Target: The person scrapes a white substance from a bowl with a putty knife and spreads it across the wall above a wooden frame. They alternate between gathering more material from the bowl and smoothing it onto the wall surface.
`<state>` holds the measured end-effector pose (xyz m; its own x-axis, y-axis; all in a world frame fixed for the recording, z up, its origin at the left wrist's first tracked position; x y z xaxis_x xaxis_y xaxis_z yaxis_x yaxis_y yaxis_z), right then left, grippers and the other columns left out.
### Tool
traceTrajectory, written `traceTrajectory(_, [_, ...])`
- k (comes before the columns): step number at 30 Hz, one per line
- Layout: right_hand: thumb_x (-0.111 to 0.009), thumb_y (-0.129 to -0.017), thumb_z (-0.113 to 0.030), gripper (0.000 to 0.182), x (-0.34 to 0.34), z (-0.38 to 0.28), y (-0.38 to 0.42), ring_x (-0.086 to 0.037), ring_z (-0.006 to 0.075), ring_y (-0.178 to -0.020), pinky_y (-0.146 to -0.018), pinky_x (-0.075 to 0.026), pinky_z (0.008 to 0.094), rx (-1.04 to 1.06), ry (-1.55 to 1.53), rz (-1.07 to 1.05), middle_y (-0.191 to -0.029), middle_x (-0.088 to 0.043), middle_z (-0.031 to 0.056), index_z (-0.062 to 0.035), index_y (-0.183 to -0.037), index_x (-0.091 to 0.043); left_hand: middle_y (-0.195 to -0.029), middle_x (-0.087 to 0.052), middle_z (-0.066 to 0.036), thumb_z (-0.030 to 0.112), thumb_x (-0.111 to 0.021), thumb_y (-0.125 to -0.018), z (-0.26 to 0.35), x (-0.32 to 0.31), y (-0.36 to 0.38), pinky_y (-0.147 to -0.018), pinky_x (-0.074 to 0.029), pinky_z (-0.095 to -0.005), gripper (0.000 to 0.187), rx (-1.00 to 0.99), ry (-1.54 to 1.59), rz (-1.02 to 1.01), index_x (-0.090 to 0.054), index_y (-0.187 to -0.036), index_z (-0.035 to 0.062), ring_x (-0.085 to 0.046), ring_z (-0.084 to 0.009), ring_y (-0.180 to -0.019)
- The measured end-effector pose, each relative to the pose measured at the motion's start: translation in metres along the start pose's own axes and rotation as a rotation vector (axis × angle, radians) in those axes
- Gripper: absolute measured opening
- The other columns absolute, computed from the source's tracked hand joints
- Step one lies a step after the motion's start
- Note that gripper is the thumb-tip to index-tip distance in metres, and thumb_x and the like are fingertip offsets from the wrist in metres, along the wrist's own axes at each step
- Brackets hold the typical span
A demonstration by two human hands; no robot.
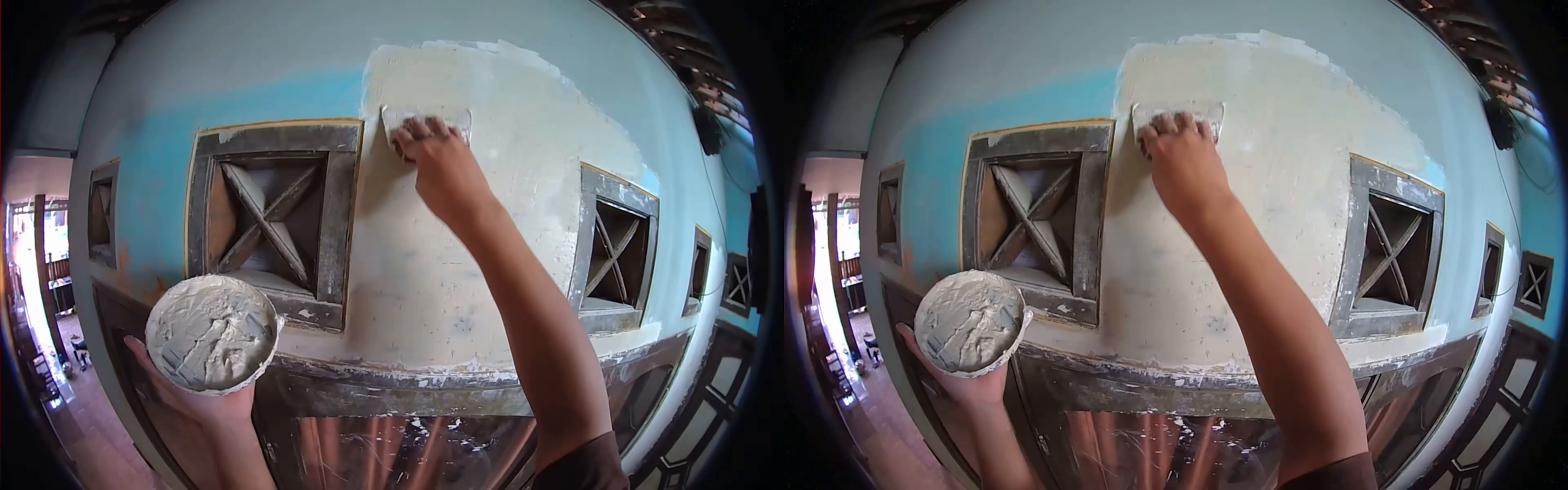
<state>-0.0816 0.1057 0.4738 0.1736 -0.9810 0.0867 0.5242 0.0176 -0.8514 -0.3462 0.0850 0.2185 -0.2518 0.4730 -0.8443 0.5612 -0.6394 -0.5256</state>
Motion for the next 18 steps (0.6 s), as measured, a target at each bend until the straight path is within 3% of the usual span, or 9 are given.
traceTrajectory(4, [-0.05, -0.092, -0.002, 0.032, -0.008, -0.032, 0.055, -0.051, 0.0378, -0.131, -0.113, -0.038, 0.0485, 0.07, 0.094, 0.046, -0.128, -0.063, 0.0153, -0.0033, -0.121, -0.064, -0.155, -0.041, -0.014, 0.076, -0.044, -0.094, -0.003, 0.001, 0.005, -0.116, -0.035, -0.0577, 0.087, -0.001, 0.0, 0.026, -0.044, -0.15, 0.0092, -0.042, -0.0372, -0.14])
traceTrajectory(6, [-0.05, -0.092, -0.001, 0.034, 0.003, -0.038, 0.066, -0.049, 0.0397, -0.135, -0.115, -0.037, 0.0497, 0.052, 0.11, 0.039, -0.132, -0.062, 0.0166, -0.003, -0.124, -0.063, -0.154, -0.042, -0.014, 0.076, -0.044, -0.094, -0.004, -0.006, 0.016, -0.116, -0.036, -0.0575, 0.087, 0.023, -0.075, 0.201, -0.044, -0.15, 0.0088, -0.043, -0.0366, -0.14])
traceTrajectory(8, [-0.049, -0.09, 0.002, 0.04, 0.019, -0.035, 0.053, -0.048, 0.0413, -0.137, -0.116, -0.037, 0.0512, 0.031, -0.028, -0.125, -0.139, -0.06, 0.0178, -0.0039, -0.128, -0.062, -0.154, -0.042, -0.014, 0.076, -0.044, -0.094, 0.004, 0.004, 0.009, -0.115, -0.036, -0.0577, 0.087, 0.021, -0.06, 0.138, -0.044, -0.15, 0.0089, -0.043, -0.0364, -0.14])
traceTrajectory(12, [-0.047, -0.091, 0.002, 0.032, 0.049, 0.015, -0.022, -0.057, 0.0424, -0.122, -0.104, -0.045, 0.0504, 0.097, 0.007, 0.284, -0.127, -0.065, 0.0178, -0.0067, -0.114, -0.066, -0.153, -0.043, -0.014, 0.075, -0.044, -0.094, 0.009, -0.004, 0.009, -0.114, -0.037, -0.0578, 0.087, 0.003, -0.035, 0.108, -0.044, -0.149, 0.0085, -0.044, -0.0362, -0.139])
traceTrajectory(13, [-0.047, -0.091, 0.002, 0.032, 0.046, 0.02, -0.029, -0.057, 0.0424, -0.122, -0.104, -0.045, 0.0504, 0.104, 0.015, 0.29, -0.127, -0.065, 0.0178, -0.0067, -0.114, -0.066, -0.153, -0.043, -0.014, 0.075, -0.044, -0.094, 0.01, -0.004, 0.009, -0.114, -0.037, -0.0578, 0.087, 0.002, -0.025, 0.103, -0.044, -0.149, 0.0085, -0.044, -0.0362, -0.139])
traceTrajectory(15, [-0.047, -0.092, -0.002, 0.029, 0.006, 0.039, -0.044, -0.058, 0.0404, -0.118, -0.101, -0.046, 0.0482, -0.061, 0.044, -0.079, -0.122, -0.065, 0.0159, -0.0078, -0.113, -0.066, -0.152, -0.045, -0.015, 0.075, -0.044, -0.095, 0.018, 0.003, 0.006, -0.114, -0.038, -0.0577, 0.087, -0.052, -0.045, 0.112, -0.045, -0.149, 0.0078, -0.045, -0.0366, -0.138])
traceTrajectory(16, [-0.047, -0.094, -0.006, 0.027, 0.0, 0.033, -0.034, -0.058, 0.0386, -0.116, -0.099, -0.045, 0.0483, 0.008, 0.112, 0.073, -0.122, -0.064, 0.0142, -0.0087, -0.114, -0.066, -0.152, -0.045, -0.015, 0.075, -0.044, -0.095, 0.021, 0.003, 0.007, -0.114, -0.038, -0.0577, 0.087, -0.06, -0.04, 0.108, -0.045, -0.149, 0.0078, -0.045, -0.0366, -0.138])
traceTrajectory(18, [-0.048, -0.094, -0.006, 0.026, -0.004, 0.009, -0.004, -0.056, 0.039, -0.119, -0.099, -0.044, 0.0494, 0.036, 0.093, 0.054, -0.126, -0.061, 0.0146, -0.0065, -0.115, -0.064, -0.15, -0.046, -0.016, 0.074, -0.043, -0.095, 0.028, 0.001, 0.013, -0.114, -0.038, -0.0574, 0.085, -0.068, -0.042, 0.119, -0.046, -0.148, 0.0073, -0.047, -0.0367, -0.137])
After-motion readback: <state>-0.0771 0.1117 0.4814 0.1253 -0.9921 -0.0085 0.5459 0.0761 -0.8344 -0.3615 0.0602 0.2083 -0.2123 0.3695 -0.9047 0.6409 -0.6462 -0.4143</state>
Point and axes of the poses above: each hand's wrist, its own y-axis away from the middle knuckle, its own x-axis out of the back of the hand, z = x × y, the point moved 8 cm from there along -y, towards the middle knuckle
